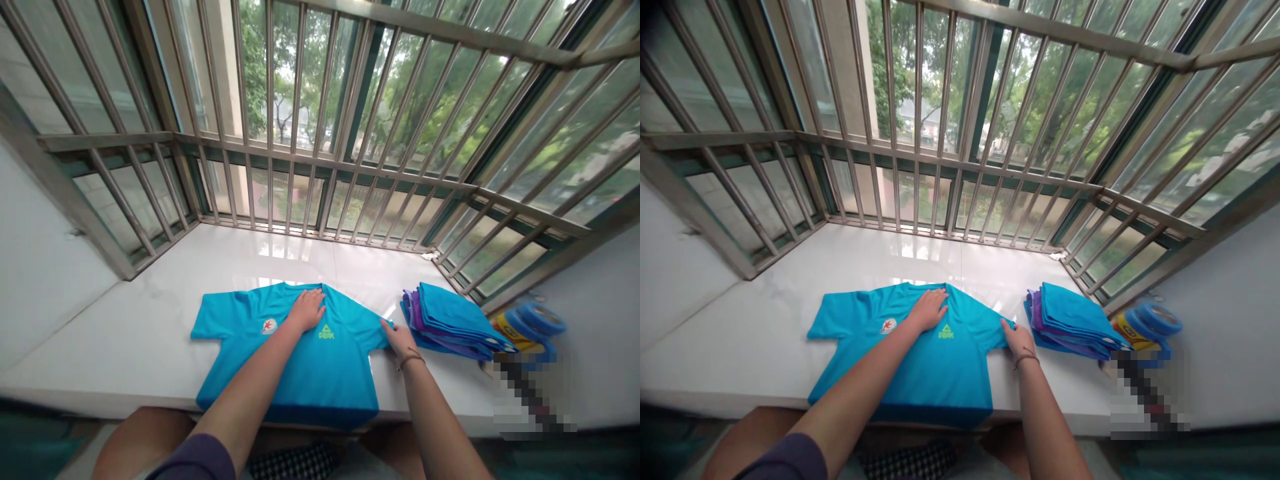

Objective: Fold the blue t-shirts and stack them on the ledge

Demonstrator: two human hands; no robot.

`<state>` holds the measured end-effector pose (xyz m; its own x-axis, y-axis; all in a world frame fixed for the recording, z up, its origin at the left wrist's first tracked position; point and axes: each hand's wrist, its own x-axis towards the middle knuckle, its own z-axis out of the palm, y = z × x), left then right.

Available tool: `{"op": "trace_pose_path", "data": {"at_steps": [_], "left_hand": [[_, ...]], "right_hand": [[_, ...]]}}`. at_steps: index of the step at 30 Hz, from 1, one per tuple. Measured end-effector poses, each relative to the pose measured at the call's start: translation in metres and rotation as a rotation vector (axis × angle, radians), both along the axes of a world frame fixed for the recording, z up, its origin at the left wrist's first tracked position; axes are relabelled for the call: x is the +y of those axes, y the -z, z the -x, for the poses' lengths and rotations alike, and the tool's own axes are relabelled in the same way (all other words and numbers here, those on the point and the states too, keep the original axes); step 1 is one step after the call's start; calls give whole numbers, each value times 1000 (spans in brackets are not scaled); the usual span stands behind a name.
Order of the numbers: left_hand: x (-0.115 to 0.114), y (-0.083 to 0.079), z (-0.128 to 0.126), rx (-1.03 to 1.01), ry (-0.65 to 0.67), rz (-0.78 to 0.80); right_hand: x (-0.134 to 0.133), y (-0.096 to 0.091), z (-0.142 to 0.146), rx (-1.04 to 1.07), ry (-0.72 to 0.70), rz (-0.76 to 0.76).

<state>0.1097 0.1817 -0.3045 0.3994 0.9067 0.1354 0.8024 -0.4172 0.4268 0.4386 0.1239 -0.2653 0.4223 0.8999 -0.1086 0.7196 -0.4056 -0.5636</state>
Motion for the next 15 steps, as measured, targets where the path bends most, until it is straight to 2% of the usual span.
{"op": "trace_pose_path", "data": {"at_steps": [4, 7, 9, 11, 13, 15], "left_hand": [[-4, 8, 3, -49, -20, -9], [-1, 11, 5, -95, -22, 1], [3, 12, 6, -141, -26, 12], [7, 13, 8, -192, -38, 24], [11, 13, 10, -243, -60, 33], [16, 13, 14, -302, -96, 40]], "right_hand": [[-4, -7, 7, -20, -32, -57], [-22, -16, 26, -79, -108, -226], [-45, -24, 47, -146, -339, -391], [-72, -29, 72, -217, -717, -466], [-99, -28, 94, -270, -1044, -391], [-120, -22, 109, -301, -1204, -271]]}}
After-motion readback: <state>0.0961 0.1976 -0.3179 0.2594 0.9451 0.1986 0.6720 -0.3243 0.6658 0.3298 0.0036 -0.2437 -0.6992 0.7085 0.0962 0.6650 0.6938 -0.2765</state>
